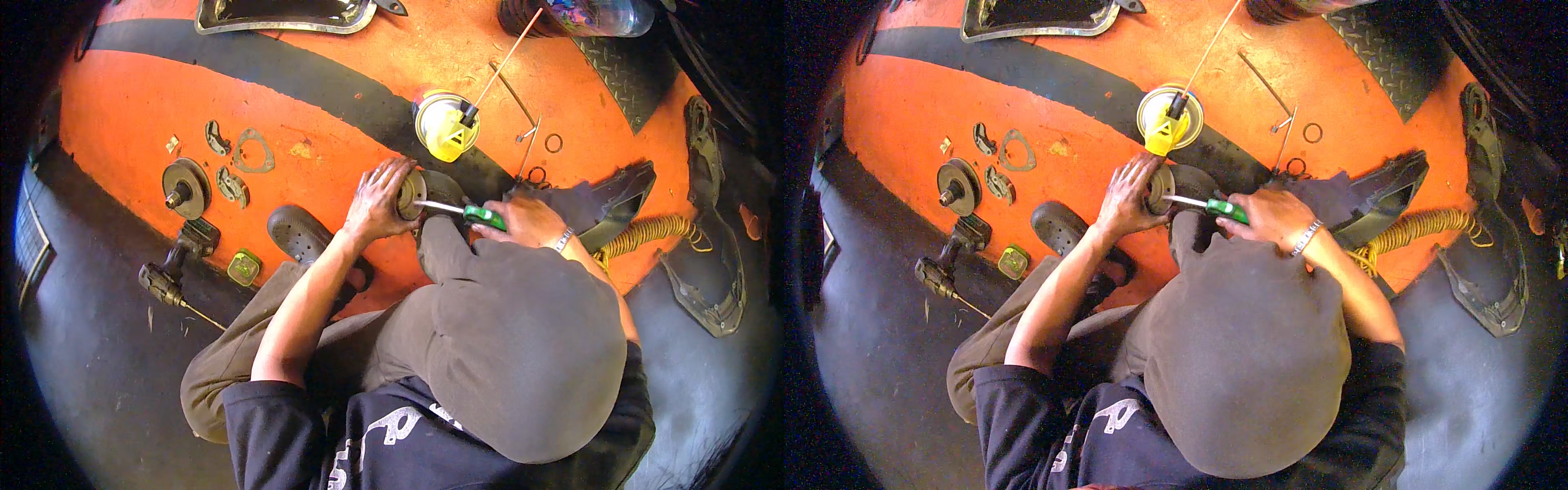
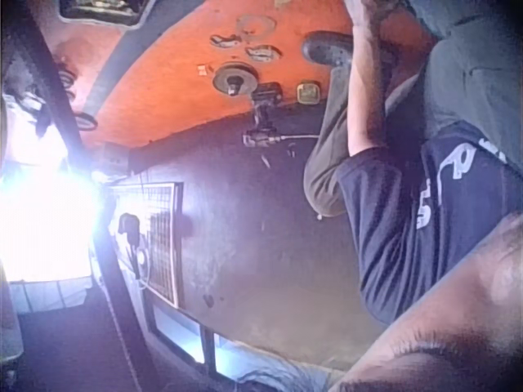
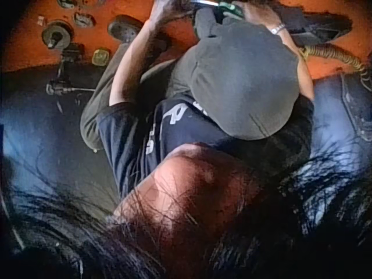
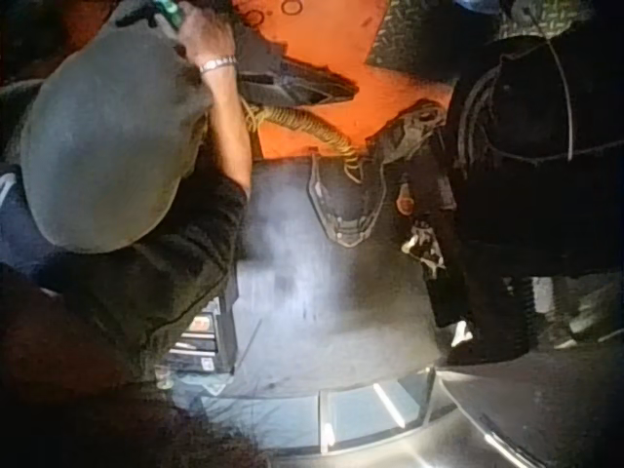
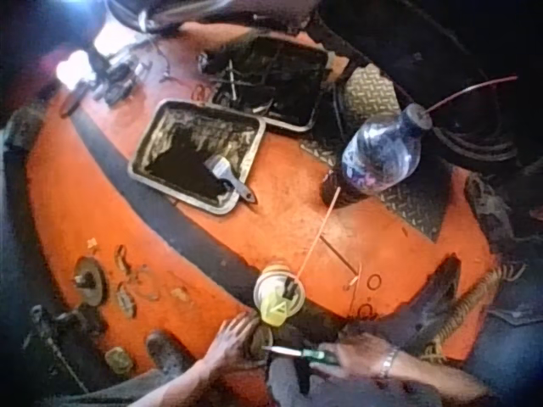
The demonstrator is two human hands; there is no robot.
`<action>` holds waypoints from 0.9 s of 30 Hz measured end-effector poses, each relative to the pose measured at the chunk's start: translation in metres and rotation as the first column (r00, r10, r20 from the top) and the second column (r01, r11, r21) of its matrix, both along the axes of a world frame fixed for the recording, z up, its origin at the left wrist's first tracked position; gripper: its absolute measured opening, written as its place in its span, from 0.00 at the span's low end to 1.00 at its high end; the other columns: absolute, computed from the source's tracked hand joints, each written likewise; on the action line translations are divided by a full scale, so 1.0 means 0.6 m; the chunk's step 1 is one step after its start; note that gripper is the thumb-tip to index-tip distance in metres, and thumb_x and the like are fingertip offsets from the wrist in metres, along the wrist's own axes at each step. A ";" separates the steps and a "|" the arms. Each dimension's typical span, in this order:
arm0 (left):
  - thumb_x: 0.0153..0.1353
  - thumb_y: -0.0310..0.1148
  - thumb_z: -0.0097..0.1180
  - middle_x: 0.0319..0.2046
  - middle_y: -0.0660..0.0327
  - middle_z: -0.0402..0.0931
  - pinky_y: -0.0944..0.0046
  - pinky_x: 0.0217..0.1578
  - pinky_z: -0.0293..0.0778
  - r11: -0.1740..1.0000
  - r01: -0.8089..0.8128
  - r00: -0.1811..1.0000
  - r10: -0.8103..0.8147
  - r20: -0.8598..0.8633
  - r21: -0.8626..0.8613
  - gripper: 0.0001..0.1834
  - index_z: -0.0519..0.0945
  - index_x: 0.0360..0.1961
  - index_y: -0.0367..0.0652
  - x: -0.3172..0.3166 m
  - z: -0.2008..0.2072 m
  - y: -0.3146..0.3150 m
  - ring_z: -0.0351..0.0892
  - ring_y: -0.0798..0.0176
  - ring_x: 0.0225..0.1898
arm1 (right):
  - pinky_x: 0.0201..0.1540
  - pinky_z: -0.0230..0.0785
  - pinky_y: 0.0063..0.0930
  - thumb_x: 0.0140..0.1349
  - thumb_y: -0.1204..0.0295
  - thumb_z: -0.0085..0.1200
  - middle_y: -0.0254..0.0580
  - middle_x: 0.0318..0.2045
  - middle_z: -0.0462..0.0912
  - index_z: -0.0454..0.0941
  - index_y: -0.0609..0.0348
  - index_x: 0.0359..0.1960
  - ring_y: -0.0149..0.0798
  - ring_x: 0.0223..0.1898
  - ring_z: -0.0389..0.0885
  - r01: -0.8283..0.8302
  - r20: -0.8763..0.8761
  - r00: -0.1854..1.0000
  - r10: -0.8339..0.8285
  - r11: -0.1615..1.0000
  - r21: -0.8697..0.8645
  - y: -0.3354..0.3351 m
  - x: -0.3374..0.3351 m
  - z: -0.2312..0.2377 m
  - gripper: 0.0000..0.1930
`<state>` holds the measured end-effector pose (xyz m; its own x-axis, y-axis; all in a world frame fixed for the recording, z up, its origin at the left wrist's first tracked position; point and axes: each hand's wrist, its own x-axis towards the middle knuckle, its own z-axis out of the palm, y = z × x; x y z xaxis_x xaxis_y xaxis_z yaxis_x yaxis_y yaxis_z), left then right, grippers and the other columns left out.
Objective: The person cleans various motorcycle clutch components by hand and with a brush. They scrub the metal parts in a tray of fluid, rinse them with water from a bottle, and use a screwdriver to scrape off debris.
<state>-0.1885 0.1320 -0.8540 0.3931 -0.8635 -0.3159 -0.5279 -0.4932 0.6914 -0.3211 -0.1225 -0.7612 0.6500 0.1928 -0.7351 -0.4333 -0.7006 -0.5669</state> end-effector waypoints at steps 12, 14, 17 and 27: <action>0.34 0.45 0.74 0.59 0.49 0.69 0.49 0.60 0.63 0.998 -0.058 0.994 0.056 -0.097 -0.013 0.53 0.65 0.64 0.40 0.004 0.010 -0.007 0.67 0.47 0.62 | 0.34 0.72 0.54 0.65 0.48 0.48 0.53 0.23 0.82 0.78 0.55 0.38 0.57 0.29 0.82 0.032 0.115 0.993 -0.008 0.978 -0.207 0.010 0.019 -0.022 0.22; 0.34 0.47 0.74 0.58 0.51 0.69 0.50 0.59 0.63 0.998 -0.059 0.994 0.058 -0.094 -0.013 0.53 0.65 0.64 0.40 0.005 0.012 -0.010 0.68 0.49 0.61 | 0.33 0.72 0.54 0.64 0.47 0.50 0.53 0.23 0.81 0.77 0.54 0.36 0.58 0.29 0.82 0.056 0.135 0.990 -0.029 0.979 -0.198 0.018 0.022 -0.035 0.21; 0.34 0.44 0.75 0.58 0.49 0.70 0.48 0.58 0.64 0.998 -0.066 0.992 0.062 -0.110 -0.026 0.53 0.64 0.64 0.39 0.006 0.013 -0.010 0.68 0.46 0.62 | 0.34 0.72 0.54 0.64 0.47 0.50 0.54 0.24 0.82 0.77 0.54 0.37 0.58 0.30 0.82 0.055 0.126 0.991 -0.035 0.986 -0.155 0.018 0.027 -0.030 0.21; 0.34 0.46 0.75 0.58 0.49 0.70 0.49 0.59 0.63 0.996 -0.075 0.994 0.071 -0.088 -0.043 0.56 0.62 0.65 0.41 0.000 0.003 -0.005 0.68 0.48 0.62 | 0.37 0.74 0.55 0.65 0.47 0.49 0.56 0.27 0.83 0.78 0.57 0.39 0.60 0.33 0.82 0.051 0.008 0.999 -0.051 0.997 -0.051 0.022 0.041 -0.026 0.24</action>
<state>-0.1883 0.1291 -0.8525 0.4285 -0.8479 -0.3122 -0.4289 -0.4950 0.7557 -0.2965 -0.1091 -0.7768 0.6631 0.1213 -0.7387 -0.4655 -0.7060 -0.5337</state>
